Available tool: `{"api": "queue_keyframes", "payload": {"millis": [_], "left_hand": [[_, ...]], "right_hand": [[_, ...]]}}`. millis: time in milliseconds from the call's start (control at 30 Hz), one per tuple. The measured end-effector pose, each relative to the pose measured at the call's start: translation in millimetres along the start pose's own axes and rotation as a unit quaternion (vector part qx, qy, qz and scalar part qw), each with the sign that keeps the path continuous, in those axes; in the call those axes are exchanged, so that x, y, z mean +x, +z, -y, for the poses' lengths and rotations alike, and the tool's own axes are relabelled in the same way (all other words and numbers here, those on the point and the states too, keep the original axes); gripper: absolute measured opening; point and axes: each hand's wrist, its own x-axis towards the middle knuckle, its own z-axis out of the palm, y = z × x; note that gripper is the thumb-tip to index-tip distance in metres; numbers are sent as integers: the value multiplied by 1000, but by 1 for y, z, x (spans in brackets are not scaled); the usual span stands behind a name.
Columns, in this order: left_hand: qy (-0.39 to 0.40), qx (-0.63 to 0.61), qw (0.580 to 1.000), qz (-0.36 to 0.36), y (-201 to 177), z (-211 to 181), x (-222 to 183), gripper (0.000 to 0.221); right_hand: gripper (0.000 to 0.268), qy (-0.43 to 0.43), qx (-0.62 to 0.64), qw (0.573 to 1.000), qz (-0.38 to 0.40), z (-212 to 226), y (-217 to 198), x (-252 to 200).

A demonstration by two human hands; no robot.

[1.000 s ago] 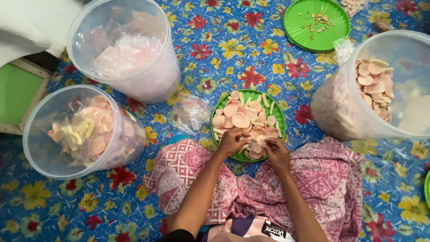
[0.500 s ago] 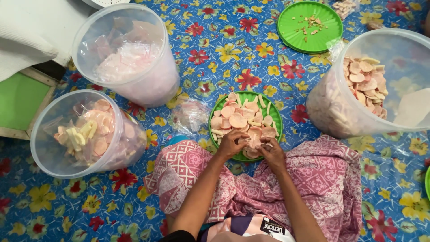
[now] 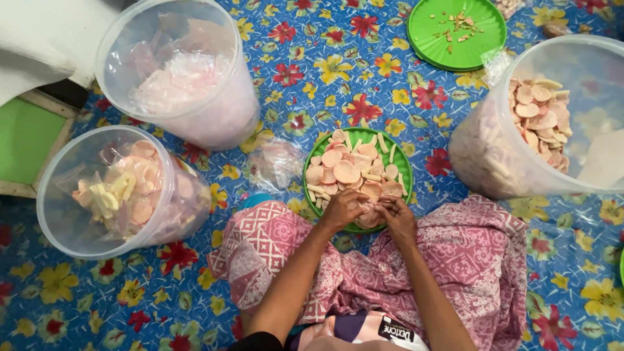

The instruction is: Arrange food items on a plate and place them into plastic bags for packaging.

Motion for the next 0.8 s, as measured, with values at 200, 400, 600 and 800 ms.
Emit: {"api": "queue_keyframes", "payload": {"millis": [200,400,600,800], "left_hand": [[-4,1,1000,-2,1,-3,3,35],[-10,20,1000,16,-10,-27,11,34],[-14,-6,999,28,-9,-30,13,41],[-63,-29,997,-32,-13,-30,18,46]], "right_hand": [[40,-9,-3,1000,-8,-8,2,4],[31,-29,31,999,-24,-10,4,7],[29,-32,63,997,-22,-11,4,7],[62,-29,45,998,23,19,16,-4]]}}
